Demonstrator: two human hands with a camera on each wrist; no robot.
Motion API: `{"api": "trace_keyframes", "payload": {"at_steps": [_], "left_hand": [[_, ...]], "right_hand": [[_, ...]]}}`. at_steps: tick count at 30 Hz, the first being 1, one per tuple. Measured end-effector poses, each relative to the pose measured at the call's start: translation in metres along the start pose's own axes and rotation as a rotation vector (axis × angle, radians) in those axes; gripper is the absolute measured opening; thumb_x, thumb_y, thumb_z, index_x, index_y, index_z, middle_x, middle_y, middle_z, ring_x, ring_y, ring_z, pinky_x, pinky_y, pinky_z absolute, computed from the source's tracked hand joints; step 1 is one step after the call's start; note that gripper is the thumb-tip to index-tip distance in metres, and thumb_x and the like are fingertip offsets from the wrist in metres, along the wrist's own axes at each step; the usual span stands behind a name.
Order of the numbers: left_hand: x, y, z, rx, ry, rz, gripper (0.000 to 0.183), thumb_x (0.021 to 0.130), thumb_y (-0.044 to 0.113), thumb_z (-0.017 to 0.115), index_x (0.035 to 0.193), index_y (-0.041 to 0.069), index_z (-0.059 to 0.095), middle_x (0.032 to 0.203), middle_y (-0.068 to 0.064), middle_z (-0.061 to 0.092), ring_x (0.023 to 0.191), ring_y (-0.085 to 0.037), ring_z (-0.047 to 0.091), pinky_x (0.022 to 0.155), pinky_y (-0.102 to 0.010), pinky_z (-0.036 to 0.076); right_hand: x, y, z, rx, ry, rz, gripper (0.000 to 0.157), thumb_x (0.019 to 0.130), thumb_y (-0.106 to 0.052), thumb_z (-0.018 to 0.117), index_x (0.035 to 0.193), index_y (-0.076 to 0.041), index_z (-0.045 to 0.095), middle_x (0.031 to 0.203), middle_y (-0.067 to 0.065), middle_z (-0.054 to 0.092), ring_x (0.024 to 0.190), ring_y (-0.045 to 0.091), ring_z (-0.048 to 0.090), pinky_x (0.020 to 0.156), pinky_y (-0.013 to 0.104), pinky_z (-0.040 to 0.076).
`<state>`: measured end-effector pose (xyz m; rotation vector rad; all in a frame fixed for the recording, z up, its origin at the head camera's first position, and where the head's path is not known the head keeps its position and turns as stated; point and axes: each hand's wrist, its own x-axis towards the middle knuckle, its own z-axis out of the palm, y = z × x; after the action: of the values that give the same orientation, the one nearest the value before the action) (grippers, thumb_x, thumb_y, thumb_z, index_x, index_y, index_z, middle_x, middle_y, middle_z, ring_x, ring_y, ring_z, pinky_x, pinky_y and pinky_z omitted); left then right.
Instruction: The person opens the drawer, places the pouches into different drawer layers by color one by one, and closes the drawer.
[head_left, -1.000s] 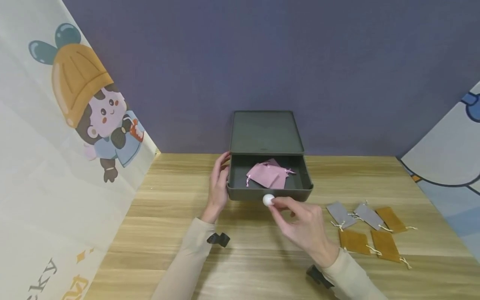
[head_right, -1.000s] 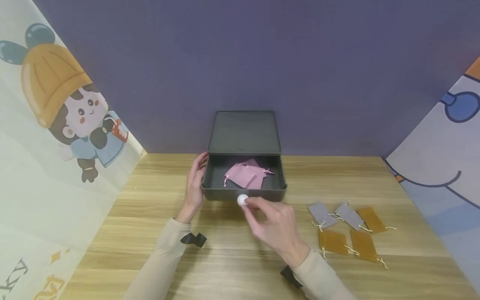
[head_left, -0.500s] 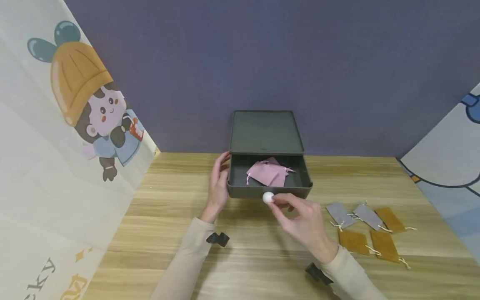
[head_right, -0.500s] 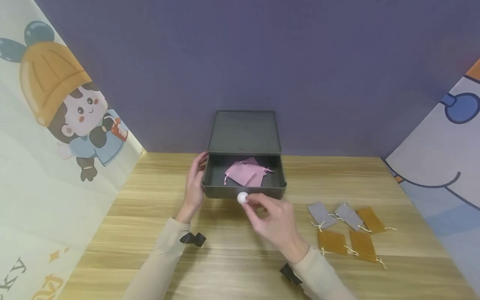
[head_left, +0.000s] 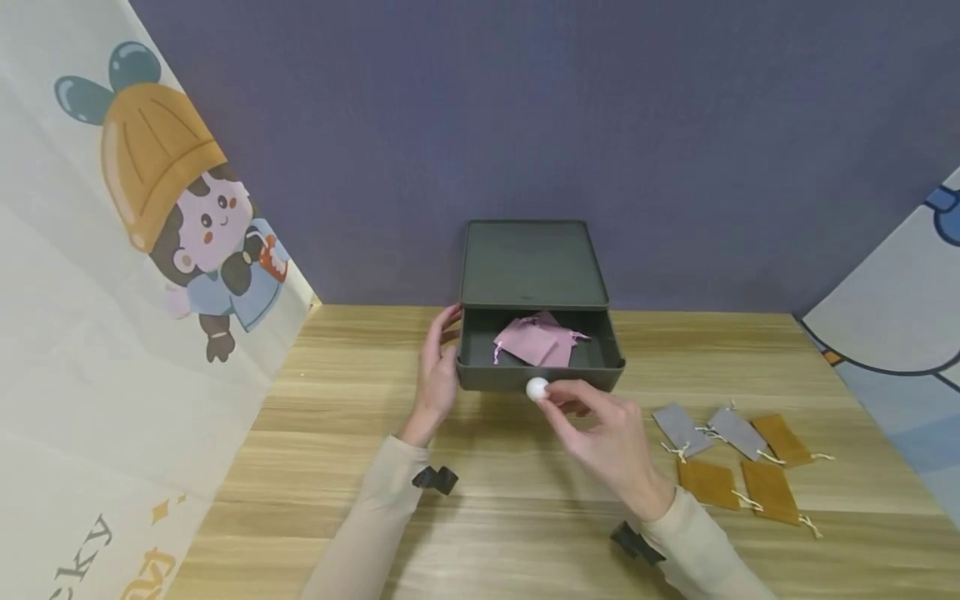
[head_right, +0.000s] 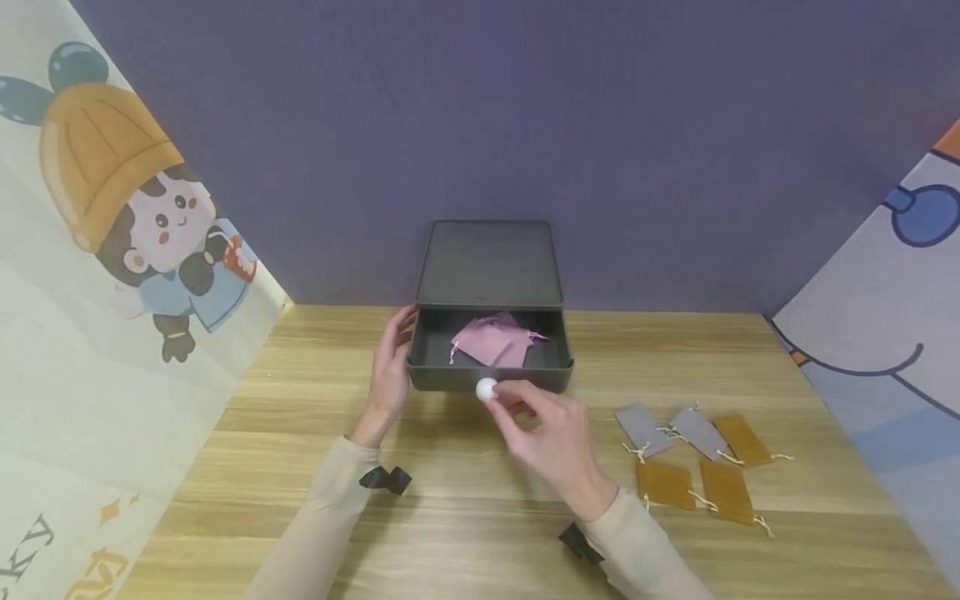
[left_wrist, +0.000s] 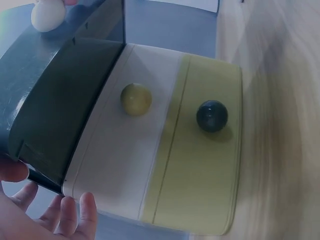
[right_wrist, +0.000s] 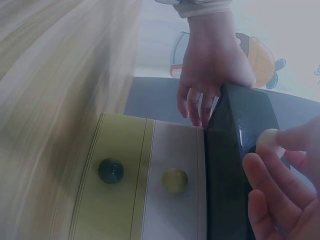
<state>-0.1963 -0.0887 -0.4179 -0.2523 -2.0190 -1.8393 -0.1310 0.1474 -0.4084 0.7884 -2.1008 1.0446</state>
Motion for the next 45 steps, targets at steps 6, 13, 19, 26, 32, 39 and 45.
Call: {"api": "trace_keyframes", "payload": {"at_steps": [6, 13, 19, 26, 32, 39, 45], "left_hand": [[-0.0022, -0.0025, -0.0010, 0.019, -0.016, -0.026, 0.061, 0.094, -0.008, 0.043, 0.154, 0.002, 0.051, 0.153, -0.023, 0.056, 0.129, -0.046, 0.056, 0.114, -0.057, 0.046], [-0.0044, -0.0018, -0.0037, 0.030, -0.023, -0.035, 0.063, 0.093, -0.007, 0.041, 0.154, 0.004, 0.050, 0.154, -0.022, 0.055, 0.129, -0.044, 0.057, 0.111, -0.060, 0.048], [-0.0041, -0.0017, -0.0044, 0.038, -0.026, -0.033, 0.062, 0.094, -0.006, 0.040, 0.154, 0.003, 0.051, 0.153, -0.023, 0.056, 0.128, -0.044, 0.058, 0.109, -0.058, 0.050], [-0.0040, -0.0021, -0.0046, 0.026, -0.030, -0.026, 0.060, 0.095, -0.004, 0.038, 0.154, 0.002, 0.050, 0.152, -0.025, 0.056, 0.132, -0.045, 0.057, 0.113, -0.061, 0.048], [-0.0031, -0.0031, -0.0051, 0.005, -0.034, -0.035, 0.059, 0.096, -0.001, 0.038, 0.154, 0.003, 0.050, 0.153, -0.024, 0.055, 0.132, -0.044, 0.058, 0.107, -0.054, 0.053], [-0.0037, -0.0066, -0.0045, -0.041, 0.010, -0.007, 0.051, 0.101, 0.004, 0.038, 0.150, -0.002, 0.055, 0.146, -0.025, 0.061, 0.127, -0.043, 0.062, 0.097, -0.029, 0.055], [-0.0025, -0.0058, -0.0048, -0.057, -0.001, -0.022, 0.046, 0.107, 0.010, 0.040, 0.149, -0.002, 0.055, 0.144, -0.025, 0.062, 0.129, -0.041, 0.062, 0.094, -0.022, 0.053]], "right_hand": [[0.0027, 0.0016, 0.0008, 0.003, -0.002, 0.008, 0.021, 0.081, -0.004, 0.088, 0.099, -0.011, 0.079, 0.086, 0.003, 0.082, 0.066, 0.013, 0.074, 0.061, 0.020, 0.060], [0.0031, 0.0022, 0.0038, 0.003, -0.002, 0.004, 0.021, 0.081, -0.004, 0.088, 0.100, -0.010, 0.079, 0.086, 0.004, 0.082, 0.066, 0.014, 0.075, 0.061, 0.021, 0.060], [0.0035, 0.0026, 0.0050, 0.001, -0.001, 0.009, 0.021, 0.081, -0.004, 0.088, 0.100, -0.010, 0.079, 0.087, 0.004, 0.082, 0.066, 0.013, 0.075, 0.061, 0.021, 0.060], [0.0048, 0.0030, 0.0047, 0.003, -0.002, 0.022, 0.022, 0.081, -0.004, 0.088, 0.100, -0.010, 0.079, 0.087, 0.004, 0.082, 0.067, 0.013, 0.075, 0.060, 0.023, 0.061], [0.0066, 0.0040, 0.0052, 0.000, 0.009, 0.031, 0.023, 0.081, -0.004, 0.089, 0.100, -0.011, 0.079, 0.086, 0.003, 0.082, 0.066, 0.011, 0.074, 0.060, 0.022, 0.060], [0.0085, 0.0049, 0.0076, -0.006, 0.016, 0.030, 0.023, 0.081, -0.003, 0.089, 0.100, -0.012, 0.079, 0.085, 0.001, 0.082, 0.066, 0.011, 0.074, 0.061, 0.023, 0.060], [0.0098, 0.0047, 0.0075, 0.006, 0.008, 0.066, 0.021, 0.083, -0.006, 0.089, 0.100, -0.012, 0.079, 0.086, 0.001, 0.082, 0.067, 0.010, 0.074, 0.061, 0.022, 0.060]]}}
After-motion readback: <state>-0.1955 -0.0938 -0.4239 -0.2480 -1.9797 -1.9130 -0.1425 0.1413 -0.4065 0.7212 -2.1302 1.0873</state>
